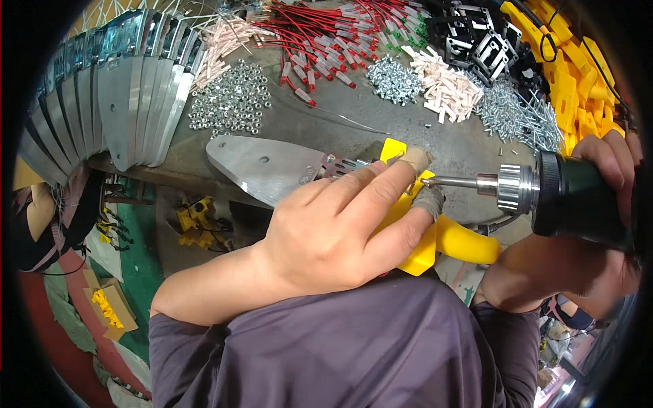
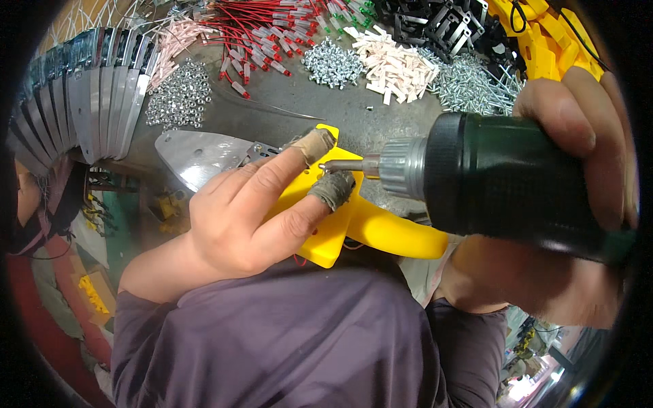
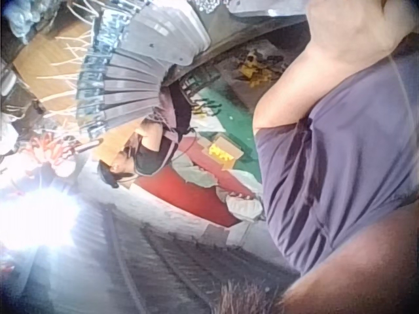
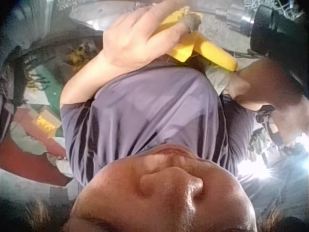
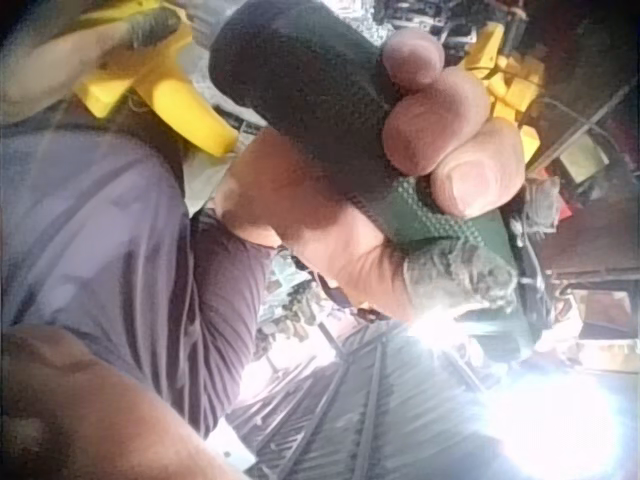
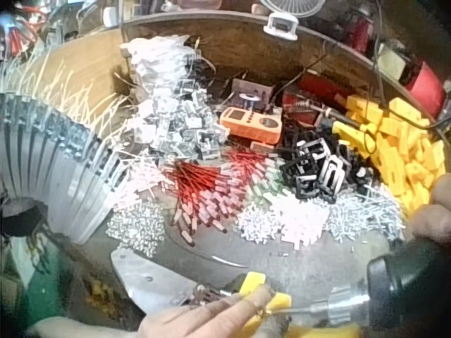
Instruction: Assembling internal components, wiring, and soldering into a yellow plastic housing for a handheld electronic device.
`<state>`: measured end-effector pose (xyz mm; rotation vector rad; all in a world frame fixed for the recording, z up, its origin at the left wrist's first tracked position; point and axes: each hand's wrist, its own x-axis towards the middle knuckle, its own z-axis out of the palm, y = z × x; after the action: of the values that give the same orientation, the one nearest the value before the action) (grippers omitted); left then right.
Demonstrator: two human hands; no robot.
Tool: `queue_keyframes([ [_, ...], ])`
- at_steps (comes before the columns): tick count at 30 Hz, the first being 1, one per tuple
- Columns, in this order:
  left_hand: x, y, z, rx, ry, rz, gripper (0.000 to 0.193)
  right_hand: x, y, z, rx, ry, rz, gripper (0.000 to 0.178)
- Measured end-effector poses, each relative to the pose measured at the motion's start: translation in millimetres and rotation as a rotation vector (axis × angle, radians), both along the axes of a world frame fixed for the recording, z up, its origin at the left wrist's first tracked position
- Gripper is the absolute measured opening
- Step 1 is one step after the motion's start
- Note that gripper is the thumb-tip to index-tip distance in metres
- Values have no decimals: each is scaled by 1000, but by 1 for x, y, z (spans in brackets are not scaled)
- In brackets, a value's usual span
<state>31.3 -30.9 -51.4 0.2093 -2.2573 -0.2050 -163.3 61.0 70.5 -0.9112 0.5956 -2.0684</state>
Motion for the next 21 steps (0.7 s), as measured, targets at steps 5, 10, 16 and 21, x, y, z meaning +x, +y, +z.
queue_keyframes([
  [5, 1, -4, 2, 11, -10, -113, 30, -3, 0, 1, 41, -35, 35, 25],
  [10, 1, -2, 4, 3, -2, -81, 26, -8, -2, 4, 82, -67, 73, 26],
  [16, 3, 0, 4, 24, -19, -86, 24, -13, -1, 5, 132, -108, 109, 27],
  [21, 2, 4, 5, 7, -42, -45, 25, -13, 0, 2, 177, -148, 133, 28],
])
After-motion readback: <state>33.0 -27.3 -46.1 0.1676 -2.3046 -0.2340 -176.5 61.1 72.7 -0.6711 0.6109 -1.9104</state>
